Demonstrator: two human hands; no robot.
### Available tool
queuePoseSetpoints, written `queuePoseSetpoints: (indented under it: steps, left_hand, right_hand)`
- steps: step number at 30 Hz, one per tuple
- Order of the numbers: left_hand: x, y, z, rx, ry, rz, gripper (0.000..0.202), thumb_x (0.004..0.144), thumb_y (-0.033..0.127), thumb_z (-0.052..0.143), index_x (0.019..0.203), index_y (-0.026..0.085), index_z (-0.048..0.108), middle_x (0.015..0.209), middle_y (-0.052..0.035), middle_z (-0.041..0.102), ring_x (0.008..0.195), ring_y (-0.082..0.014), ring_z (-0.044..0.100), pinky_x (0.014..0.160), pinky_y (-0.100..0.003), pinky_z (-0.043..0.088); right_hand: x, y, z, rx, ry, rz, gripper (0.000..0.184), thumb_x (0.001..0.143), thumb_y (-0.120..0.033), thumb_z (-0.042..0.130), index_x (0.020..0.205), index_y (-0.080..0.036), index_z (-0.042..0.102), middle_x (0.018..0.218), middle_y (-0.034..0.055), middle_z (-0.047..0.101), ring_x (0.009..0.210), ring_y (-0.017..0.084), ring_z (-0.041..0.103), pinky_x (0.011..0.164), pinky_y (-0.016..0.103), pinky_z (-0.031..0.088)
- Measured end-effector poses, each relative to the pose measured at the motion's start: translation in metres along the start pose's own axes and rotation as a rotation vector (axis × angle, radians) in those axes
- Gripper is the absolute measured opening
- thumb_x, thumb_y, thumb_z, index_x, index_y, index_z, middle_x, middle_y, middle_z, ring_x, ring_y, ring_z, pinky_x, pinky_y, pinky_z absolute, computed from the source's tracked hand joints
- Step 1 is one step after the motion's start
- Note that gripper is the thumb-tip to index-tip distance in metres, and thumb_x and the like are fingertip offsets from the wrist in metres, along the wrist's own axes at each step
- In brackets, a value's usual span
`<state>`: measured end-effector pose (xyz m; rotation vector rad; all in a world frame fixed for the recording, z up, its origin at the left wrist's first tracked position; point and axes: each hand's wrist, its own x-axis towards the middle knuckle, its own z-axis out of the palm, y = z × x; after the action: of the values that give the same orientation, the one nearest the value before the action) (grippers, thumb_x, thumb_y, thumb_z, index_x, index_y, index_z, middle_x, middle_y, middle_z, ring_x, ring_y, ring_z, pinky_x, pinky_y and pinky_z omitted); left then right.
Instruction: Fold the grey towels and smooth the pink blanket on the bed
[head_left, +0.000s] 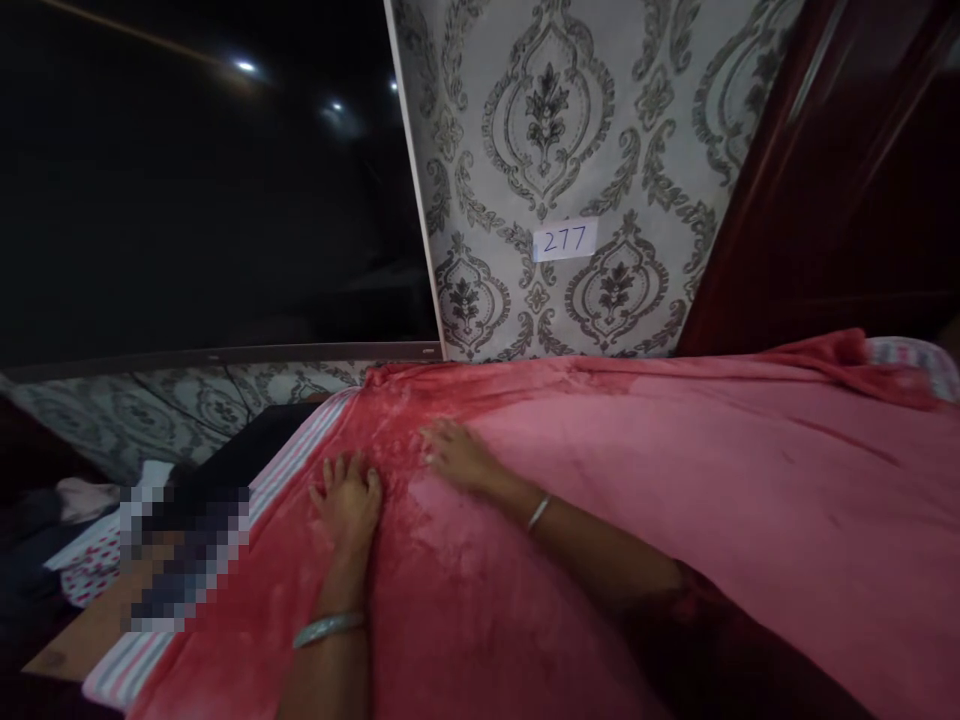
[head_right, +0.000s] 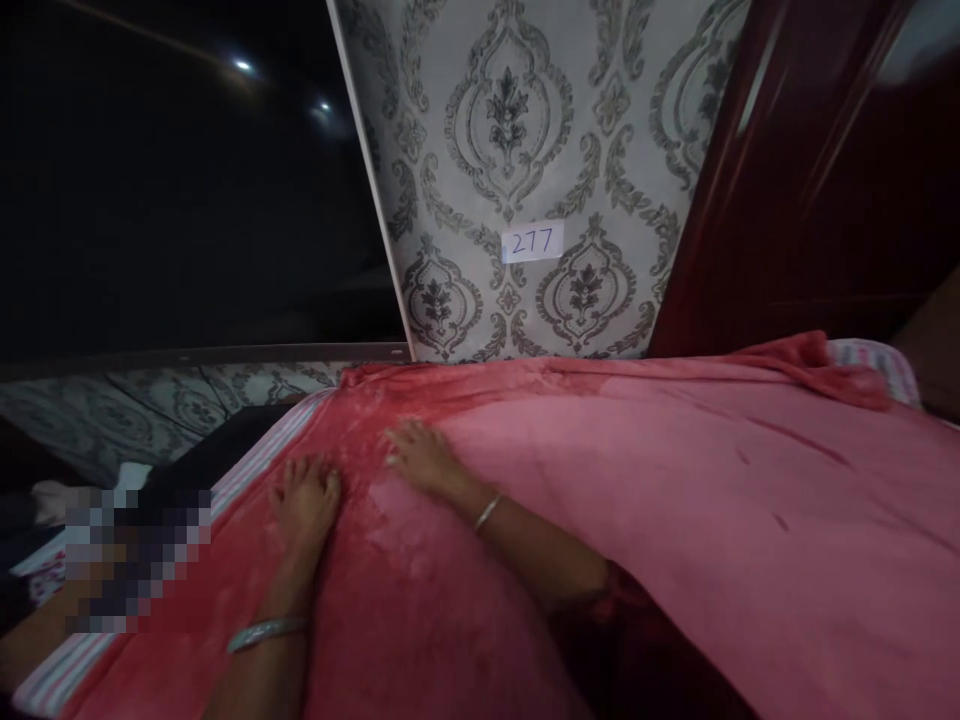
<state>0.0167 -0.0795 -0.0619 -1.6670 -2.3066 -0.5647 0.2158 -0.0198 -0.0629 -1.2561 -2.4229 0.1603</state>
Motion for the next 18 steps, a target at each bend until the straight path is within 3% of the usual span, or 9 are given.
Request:
queuePoseSetpoints:
  steps: [3,6,9,11,14,18]
  left_hand:
    - [0.0,0.0,0.005,0.083,-0.12,0.017,0.052,0.096,0.031,0.033,0.142,0.018,0.053,0.15,-0.0147,0.05,0.143,-0.0333,0.037,0.113,-0.064,0.028]
    - [0.001,0.001,0.009,0.141,-0.183,0.009,0.053,0.097,0.03,0.03,0.146,0.019,0.049,0.154,-0.0134,0.045,0.144,-0.0322,0.037,0.115,-0.063,0.026]
    - [0.002,-0.001,0.011,0.158,-0.196,0.0,0.054,0.098,0.03,0.028,0.147,0.021,0.047,0.156,-0.0122,0.044,0.145,-0.0319,0.036,0.115,-0.063,0.026]
    - [0.003,-0.002,0.012,0.148,-0.196,0.007,0.053,0.098,0.031,0.028,0.147,0.021,0.047,0.155,-0.0124,0.044,0.144,-0.0319,0.037,0.114,-0.063,0.026]
    - [0.006,-0.004,0.012,0.121,-0.196,0.02,0.053,0.098,0.033,0.029,0.145,0.021,0.048,0.155,-0.0128,0.044,0.144,-0.0323,0.038,0.113,-0.064,0.029]
    - [0.01,-0.011,0.016,0.105,-0.166,0.05,0.052,0.095,0.032,0.033,0.142,0.02,0.052,0.151,-0.0135,0.049,0.14,-0.0346,0.042,0.109,-0.065,0.035]
  right_hand:
    - [0.041,-0.036,0.027,0.043,-0.046,-0.108,0.047,0.101,-0.042,0.04,0.148,-0.034,0.046,0.16,-0.0034,0.036,0.147,0.024,0.032,0.119,0.05,0.025]
    - [0.068,-0.025,0.034,0.037,-0.065,-0.139,0.042,0.1,-0.037,0.044,0.139,-0.029,0.057,0.155,-0.0002,0.045,0.144,0.028,0.038,0.117,0.057,0.026]
    - [0.074,0.023,0.02,-0.077,-0.029,-0.048,0.043,0.1,-0.037,0.047,0.141,-0.027,0.055,0.154,0.0023,0.046,0.143,0.026,0.04,0.115,0.052,0.029]
    - [0.061,0.067,0.001,-0.166,-0.011,0.05,0.046,0.101,-0.038,0.045,0.145,-0.026,0.049,0.156,0.0034,0.043,0.143,0.023,0.039,0.115,0.05,0.029]
    - [0.02,0.14,-0.035,-0.231,0.01,0.19,0.048,0.105,-0.037,0.034,0.149,-0.02,0.043,0.157,0.0084,0.04,0.144,0.023,0.036,0.115,0.052,0.027]
    - [-0.062,0.227,-0.087,-0.319,0.018,0.434,0.049,0.104,-0.036,0.036,0.147,-0.018,0.048,0.158,0.0131,0.037,0.147,0.028,0.032,0.116,0.054,0.026]
